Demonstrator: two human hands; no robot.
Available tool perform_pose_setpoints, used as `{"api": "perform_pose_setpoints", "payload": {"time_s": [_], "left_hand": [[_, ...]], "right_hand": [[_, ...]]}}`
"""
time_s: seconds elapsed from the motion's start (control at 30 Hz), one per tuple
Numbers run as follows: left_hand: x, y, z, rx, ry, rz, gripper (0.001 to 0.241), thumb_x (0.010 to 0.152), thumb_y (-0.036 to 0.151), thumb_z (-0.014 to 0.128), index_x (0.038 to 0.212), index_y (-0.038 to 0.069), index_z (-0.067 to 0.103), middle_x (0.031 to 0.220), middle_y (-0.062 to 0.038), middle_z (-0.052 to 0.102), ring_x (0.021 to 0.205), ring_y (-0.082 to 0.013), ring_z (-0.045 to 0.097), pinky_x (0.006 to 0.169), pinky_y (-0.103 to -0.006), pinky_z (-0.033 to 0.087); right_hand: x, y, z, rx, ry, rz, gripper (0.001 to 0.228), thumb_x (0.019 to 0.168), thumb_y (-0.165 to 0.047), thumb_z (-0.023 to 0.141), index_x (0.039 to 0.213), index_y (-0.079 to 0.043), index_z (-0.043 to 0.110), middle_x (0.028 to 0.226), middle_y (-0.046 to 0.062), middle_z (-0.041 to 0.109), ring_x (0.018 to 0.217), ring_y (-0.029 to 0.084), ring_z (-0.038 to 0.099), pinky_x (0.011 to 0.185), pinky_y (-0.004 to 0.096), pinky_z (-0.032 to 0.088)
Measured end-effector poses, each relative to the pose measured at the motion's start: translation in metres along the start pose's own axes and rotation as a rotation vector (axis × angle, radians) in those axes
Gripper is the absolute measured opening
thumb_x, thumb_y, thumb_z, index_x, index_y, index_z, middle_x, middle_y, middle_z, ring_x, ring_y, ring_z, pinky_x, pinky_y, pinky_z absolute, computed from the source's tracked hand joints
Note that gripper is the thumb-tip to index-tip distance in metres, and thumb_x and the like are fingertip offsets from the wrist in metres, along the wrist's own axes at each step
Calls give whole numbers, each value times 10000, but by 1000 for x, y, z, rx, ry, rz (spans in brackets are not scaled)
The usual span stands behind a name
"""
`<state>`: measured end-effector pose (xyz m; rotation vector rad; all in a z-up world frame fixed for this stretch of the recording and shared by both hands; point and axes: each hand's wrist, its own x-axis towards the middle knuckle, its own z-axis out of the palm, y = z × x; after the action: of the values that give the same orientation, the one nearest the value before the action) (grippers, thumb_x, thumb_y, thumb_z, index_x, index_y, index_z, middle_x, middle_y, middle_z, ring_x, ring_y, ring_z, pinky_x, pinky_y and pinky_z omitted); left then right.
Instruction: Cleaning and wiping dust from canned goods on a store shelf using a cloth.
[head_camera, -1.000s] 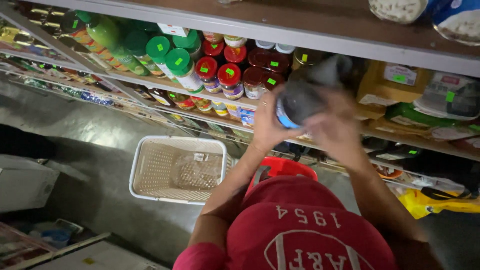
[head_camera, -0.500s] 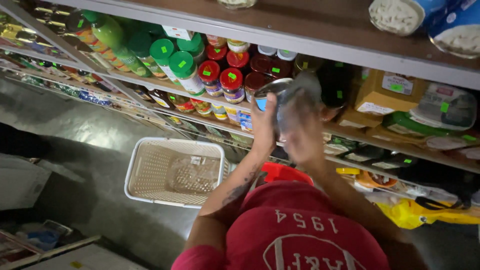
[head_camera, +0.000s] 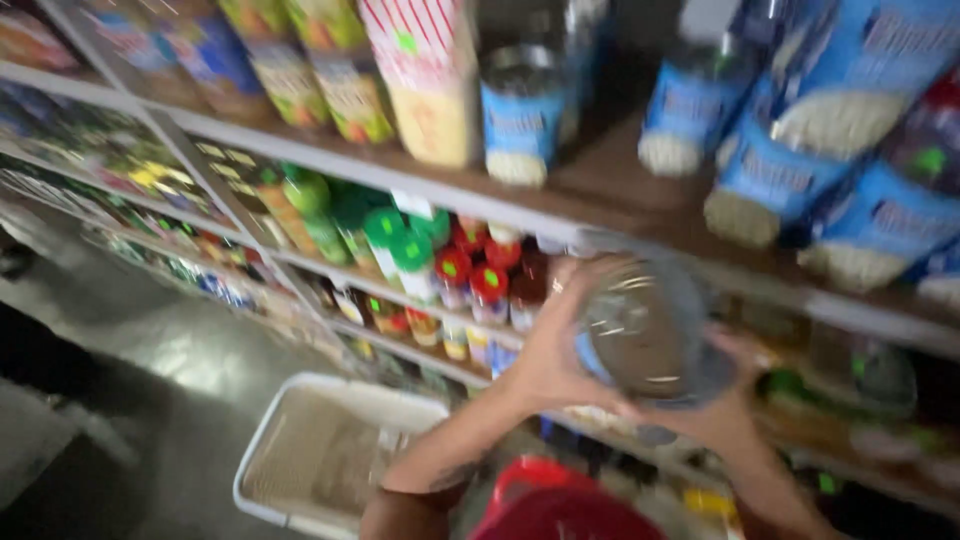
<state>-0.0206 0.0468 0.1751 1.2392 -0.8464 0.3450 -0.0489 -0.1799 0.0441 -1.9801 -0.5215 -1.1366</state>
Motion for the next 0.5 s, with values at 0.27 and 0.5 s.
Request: {"api": "perform_pose_setpoints", "payload": {"time_s": [0.27,0.5], "left_hand": [[172,80,-3,671,-32,68,1137,666,771,595,1521,66,340,1453,-200,613,1237,-373,688,999,-491,597],[265,6,-49,225,202,-128,1009,715,693,794,1483,90,542,1347,-306,624,1285,-503,582,1047,-570,494]], "right_hand": [[268,-67,23,10,269,-165,836,747,36,793,1425,-68,315,1441,240,363,1332,379,461,1126,468,394],[365,-20,72,105,-23,22,977,743,-74,842,1520,-218,268,1434,284,551,1290,549,537,1072,604,426]]}}
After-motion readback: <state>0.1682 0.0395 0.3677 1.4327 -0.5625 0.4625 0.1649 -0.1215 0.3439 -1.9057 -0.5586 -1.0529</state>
